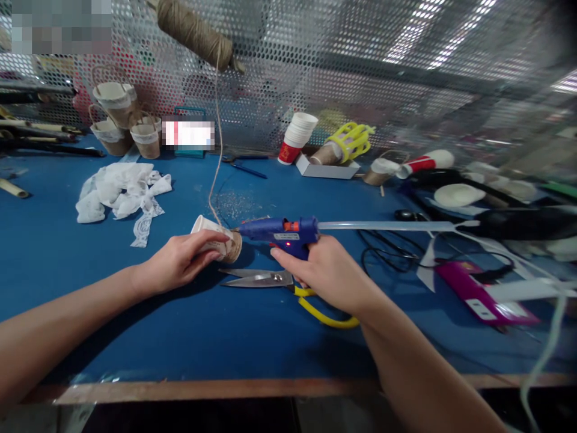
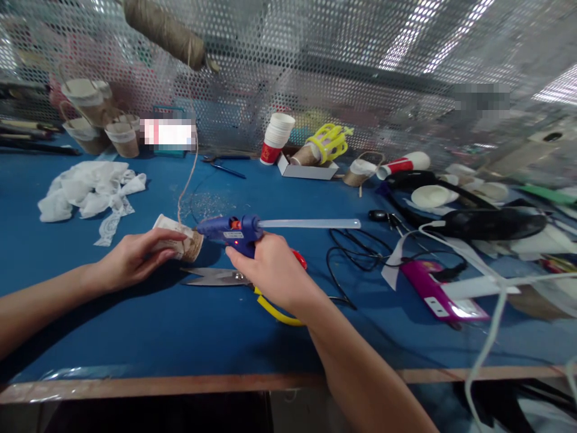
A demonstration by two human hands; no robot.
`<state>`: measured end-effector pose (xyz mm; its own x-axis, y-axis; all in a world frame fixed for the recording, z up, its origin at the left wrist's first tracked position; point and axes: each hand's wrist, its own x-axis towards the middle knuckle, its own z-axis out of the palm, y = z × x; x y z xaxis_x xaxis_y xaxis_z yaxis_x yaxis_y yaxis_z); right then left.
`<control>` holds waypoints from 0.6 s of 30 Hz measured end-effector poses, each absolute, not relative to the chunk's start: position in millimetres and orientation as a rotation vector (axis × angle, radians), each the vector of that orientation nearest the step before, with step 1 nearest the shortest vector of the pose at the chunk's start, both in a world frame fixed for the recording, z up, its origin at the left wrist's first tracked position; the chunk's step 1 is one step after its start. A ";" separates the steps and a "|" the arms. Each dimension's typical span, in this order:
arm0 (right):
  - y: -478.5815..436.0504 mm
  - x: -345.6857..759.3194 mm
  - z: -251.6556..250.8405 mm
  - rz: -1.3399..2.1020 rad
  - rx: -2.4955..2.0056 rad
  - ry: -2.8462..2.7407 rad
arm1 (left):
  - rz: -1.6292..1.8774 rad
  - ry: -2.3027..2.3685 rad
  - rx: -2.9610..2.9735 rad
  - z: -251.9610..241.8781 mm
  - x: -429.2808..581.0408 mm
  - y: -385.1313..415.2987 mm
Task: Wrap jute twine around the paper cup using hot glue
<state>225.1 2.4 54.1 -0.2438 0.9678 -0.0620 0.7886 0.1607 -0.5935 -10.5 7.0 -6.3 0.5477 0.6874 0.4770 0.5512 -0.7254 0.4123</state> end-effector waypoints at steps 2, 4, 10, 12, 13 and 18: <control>2.6 224.8 53.5 0.753 -1.684 -2.109 | 0.925 1.048 2.550 -5.8 -10.5 6.7; 1.3 225.0 54.5 0.744 -1.696 -2.102 | 0.907 1.075 2.506 -4.8 -10.6 6.5; -4.2 225.7 59.7 0.686 -1.701 -2.163 | 0.892 1.143 2.378 -1.8 -10.5 7.3; -4.9 226.1 59.4 0.651 -1.683 -2.191 | 0.908 1.134 2.361 -2.7 -10.7 8.0; -5.1 226.3 58.9 0.646 -1.675 -2.202 | 0.910 1.138 2.353 -3.5 -10.9 8.2; -5.5 227.2 56.5 0.686 -1.591 -2.225 | 0.906 1.183 2.327 -6.5 -11.8 8.8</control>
<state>227.2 -5.5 56.5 -0.3284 0.9444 -0.0182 0.7905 0.2643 -0.5526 -11.8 8.8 -6.5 0.4388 0.8167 0.3748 0.5745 -0.5757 0.5818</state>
